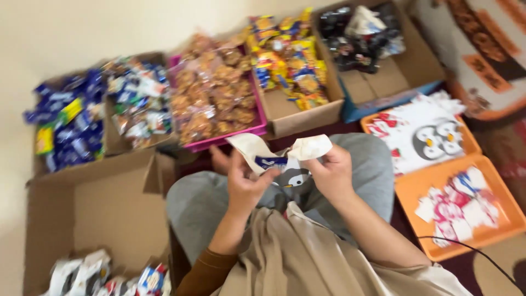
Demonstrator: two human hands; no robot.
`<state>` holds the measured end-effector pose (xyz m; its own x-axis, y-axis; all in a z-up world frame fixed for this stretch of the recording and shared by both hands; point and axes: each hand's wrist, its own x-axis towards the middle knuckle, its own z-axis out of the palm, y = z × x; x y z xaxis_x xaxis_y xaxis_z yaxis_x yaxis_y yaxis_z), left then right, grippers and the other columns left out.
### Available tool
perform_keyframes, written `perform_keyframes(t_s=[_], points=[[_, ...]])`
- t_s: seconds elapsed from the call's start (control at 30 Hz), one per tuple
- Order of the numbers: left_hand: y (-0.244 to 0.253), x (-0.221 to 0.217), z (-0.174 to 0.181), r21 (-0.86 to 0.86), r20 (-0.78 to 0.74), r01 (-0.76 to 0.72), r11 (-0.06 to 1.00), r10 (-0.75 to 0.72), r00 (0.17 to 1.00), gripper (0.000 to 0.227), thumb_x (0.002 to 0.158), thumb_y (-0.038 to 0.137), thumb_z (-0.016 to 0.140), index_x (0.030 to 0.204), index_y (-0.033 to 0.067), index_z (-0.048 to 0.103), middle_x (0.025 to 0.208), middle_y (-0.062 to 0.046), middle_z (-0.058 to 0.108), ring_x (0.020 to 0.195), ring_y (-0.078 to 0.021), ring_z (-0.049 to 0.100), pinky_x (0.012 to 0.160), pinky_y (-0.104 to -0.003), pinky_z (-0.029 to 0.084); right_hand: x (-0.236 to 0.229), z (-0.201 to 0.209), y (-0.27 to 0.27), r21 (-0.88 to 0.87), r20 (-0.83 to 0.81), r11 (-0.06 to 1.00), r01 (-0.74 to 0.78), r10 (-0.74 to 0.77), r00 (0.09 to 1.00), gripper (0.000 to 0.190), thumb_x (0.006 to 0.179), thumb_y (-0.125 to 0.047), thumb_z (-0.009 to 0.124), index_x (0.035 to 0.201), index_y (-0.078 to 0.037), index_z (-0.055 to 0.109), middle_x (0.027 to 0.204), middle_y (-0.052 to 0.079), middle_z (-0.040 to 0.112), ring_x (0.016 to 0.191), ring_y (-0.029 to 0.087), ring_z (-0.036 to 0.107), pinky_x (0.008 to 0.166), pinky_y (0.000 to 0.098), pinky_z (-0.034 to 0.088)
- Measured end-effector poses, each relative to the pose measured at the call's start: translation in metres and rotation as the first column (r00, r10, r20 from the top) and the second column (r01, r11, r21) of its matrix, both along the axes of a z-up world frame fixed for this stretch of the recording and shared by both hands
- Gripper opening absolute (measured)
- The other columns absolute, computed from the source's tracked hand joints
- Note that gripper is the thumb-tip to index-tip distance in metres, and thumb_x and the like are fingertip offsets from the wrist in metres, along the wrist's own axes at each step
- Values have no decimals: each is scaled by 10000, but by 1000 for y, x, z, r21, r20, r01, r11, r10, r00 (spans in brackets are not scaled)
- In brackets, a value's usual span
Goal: The person is packing small items such as stickers and snack packets into individual white paper pouches while sitting on the floor.
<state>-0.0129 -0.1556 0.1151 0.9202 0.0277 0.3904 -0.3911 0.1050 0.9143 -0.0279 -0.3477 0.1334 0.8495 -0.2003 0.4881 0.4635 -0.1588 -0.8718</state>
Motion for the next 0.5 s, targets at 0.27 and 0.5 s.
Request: perform_keyframes(t_s=[0.27, 0.5], points=[[-102, 0, 82, 289, 779, -439, 851, 58, 624, 511, 879, 570, 751, 1083, 103, 715, 1112, -130, 693, 1038, -369, 662, 1046, -566, 409, -30, 9, -77, -323, 191, 831, 454, -412, 891, 65, 891, -105, 835, 852, -102, 782, 742, 46, 708, 633, 252, 623, 628, 327, 530], [-179, 12, 88, 481, 698, -241, 843, -201, 687, 256, 874, 257, 782, 1085, 115, 750, 914, -25, 707, 768, -206, 674, 723, -325, 569, -55, 3, -112, -464, 291, 679, 569, -490, 822, 63, 909, -121, 772, 855, -93, 752, 804, 75, 733, 720, 345, 679, 640, 420, 516]])
